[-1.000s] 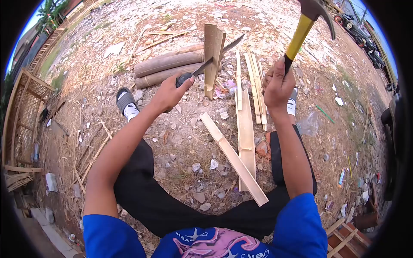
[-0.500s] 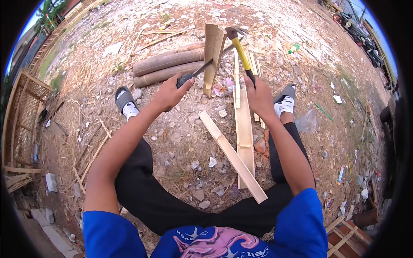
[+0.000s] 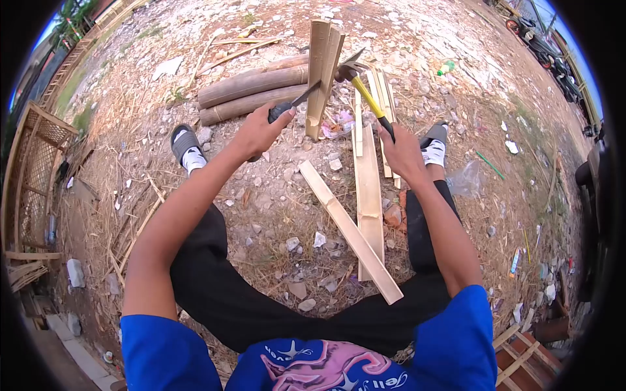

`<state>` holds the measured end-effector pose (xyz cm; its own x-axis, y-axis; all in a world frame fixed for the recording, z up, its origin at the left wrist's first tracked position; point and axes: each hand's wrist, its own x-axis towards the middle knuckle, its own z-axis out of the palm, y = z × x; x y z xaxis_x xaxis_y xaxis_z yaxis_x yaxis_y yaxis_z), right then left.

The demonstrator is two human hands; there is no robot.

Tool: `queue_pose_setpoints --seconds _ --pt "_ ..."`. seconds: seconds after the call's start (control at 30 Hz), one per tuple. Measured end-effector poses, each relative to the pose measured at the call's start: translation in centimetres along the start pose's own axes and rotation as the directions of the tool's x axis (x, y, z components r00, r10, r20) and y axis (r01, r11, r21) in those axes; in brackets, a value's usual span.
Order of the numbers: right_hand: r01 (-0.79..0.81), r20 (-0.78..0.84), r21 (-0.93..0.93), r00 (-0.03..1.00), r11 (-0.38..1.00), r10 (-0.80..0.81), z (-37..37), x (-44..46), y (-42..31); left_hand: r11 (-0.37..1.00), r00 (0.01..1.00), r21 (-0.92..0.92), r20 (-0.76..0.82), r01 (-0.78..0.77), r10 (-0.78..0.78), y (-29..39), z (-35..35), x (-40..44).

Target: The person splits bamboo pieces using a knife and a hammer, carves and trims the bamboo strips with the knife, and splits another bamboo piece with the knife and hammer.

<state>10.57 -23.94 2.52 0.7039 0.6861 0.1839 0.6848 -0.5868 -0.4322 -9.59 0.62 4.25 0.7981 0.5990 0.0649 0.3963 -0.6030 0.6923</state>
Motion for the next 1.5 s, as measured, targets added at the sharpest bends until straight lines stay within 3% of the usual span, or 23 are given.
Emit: queue_pose_setpoints --seconds 0.1,0.2,0.27,0.33,0.43,0.47,0.5,0.53,0.6,0.67,0.77,0.87,0.93,1.0,1.1,1.2,1.23,1.27,1.3,1.33,1.4,1.43,1.5 --pt "-0.130 0.062 0.163 0.991 0.978 0.121 -1.2 -0.9 -0.4 0.999 0.999 0.002 -0.009 -0.046 0.046 -2.1 -0.4 0.1" --pt "0.011 -0.127 0.328 0.991 0.945 0.033 -3.5 -0.8 -2.3 0.999 0.998 -0.007 0.043 0.039 -0.038 -3.0 -0.4 0.4" --pt "0.045 -0.155 0.417 0.988 0.908 0.023 -4.3 0.0 -3.5 0.998 0.998 -0.015 0.021 0.061 -0.060 -2.4 -0.4 0.3" --pt "0.105 -0.224 0.386 0.974 0.916 -0.018 -2.2 0.5 -3.2 0.997 0.996 0.007 0.046 0.075 -0.075 -1.4 -0.7 -0.4" --pt "-0.097 0.061 0.186 0.994 0.978 0.087 0.5 0.5 -2.3 0.998 0.998 0.066 0.055 -0.018 0.014 -1.3 -0.5 -0.9" --pt "-0.101 0.050 0.196 0.994 0.975 0.093 0.5 0.5 -2.3 0.997 0.996 0.075 0.086 -0.036 0.030 -1.2 -0.5 -0.7" --pt "-0.102 0.041 0.206 0.995 0.973 0.095 0.2 0.3 -2.7 0.992 0.993 0.037 0.000 -0.118 0.119 -1.6 0.4 -0.9" --pt "-0.106 0.040 0.214 0.994 0.971 0.100 -0.2 0.0 -3.4 0.995 0.990 0.037 0.108 -0.096 0.091 -0.8 0.1 -1.0" --pt "0.005 -0.135 0.322 0.990 0.947 0.040 -2.7 -0.6 -5.1 0.993 0.991 0.051 0.086 -0.104 0.099 -1.1 0.8 -0.9" --pt "0.055 -0.193 0.482 0.980 0.874 0.045 -5.5 -0.7 -6.4 0.992 0.992 0.035 0.018 -0.125 0.124 -0.9 1.0 -0.9" --pt "0.081 -0.274 0.619 0.954 0.781 0.119 -5.8 -1.3 -5.6 0.994 0.992 0.003 0.061 -0.110 0.110 -0.9 0.7 -0.5" --pt "-0.048 0.005 0.065 0.999 0.997 0.048 0.3 -0.8 -0.2 0.992 0.991 0.024 0.048 -0.123 0.122 -1.2 1.1 -0.5" --pt "-0.098 -0.007 0.128 0.995 0.987 0.100 -0.4 -2.2 -0.7 0.992 0.989 0.047 0.090 -0.119 0.114 -0.9 1.0 -0.5" --pt "-0.021 -0.077 0.183 0.996 0.983 0.036 -1.7 -1.3 -1.3 0.994 0.995 0.037 0.028 -0.100 0.099 -1.3 1.0 -0.7" --pt "-0.011 -0.184 0.417 0.978 0.909 0.096 -5.8 -1.5 -4.6 0.998 0.997 0.018 0.043 -0.058 0.057 -1.7 1.1 -0.7" --pt "0.153 -0.355 0.495 0.934 0.855 0.038 -0.4 -0.4 -2.1 1.000 0.999 0.020 0.031 -0.011 0.011 -1.4 0.9 -0.9" --pt "0.122 -0.311 0.359 0.950 0.926 -0.004 1.0 -0.7 -1.5 0.999 1.000 0.036 0.007 -0.029 0.029 -1.6 1.1 -0.8" --pt "-0.020 -0.016 0.087 1.000 0.996 0.021 1.4 0.0 -0.3 0.998 0.999 0.052 -0.025 -0.045 0.047 -1.6 1.0 -0.7" --pt "-0.037 -0.003 0.100 0.999 0.994 0.038 0.9 0.6 0.0 0.997 0.991 0.013 0.108 0.078 -0.079 -0.1 -0.1 -0.9" --pt "-0.065 0.010 0.120 0.998 0.991 0.064 0.3 0.8 -0.3 0.999 0.998 0.026 0.048 0.033 -0.034 -0.8 0.0 -0.6" --pt "-0.034 -0.165 0.259 0.983 0.965 0.079 -2.2 0.8 -1.6 0.999 0.996 0.039 -0.084 -0.032 0.035 -3.4 1.0 -0.4" --pt "-0.047 -0.174 0.361 0.978 0.931 0.116 -4.8 0.3 -3.5 1.000 1.000 -0.005 0.013 0.018 -0.018 -3.4 0.6 -0.3" --pt "0.066 -0.274 0.587 0.954 0.807 0.121 -7.2 0.5 -4.8 0.999 0.999 -0.031 0.035 0.030 -0.028 -2.9 0.5 -0.3"
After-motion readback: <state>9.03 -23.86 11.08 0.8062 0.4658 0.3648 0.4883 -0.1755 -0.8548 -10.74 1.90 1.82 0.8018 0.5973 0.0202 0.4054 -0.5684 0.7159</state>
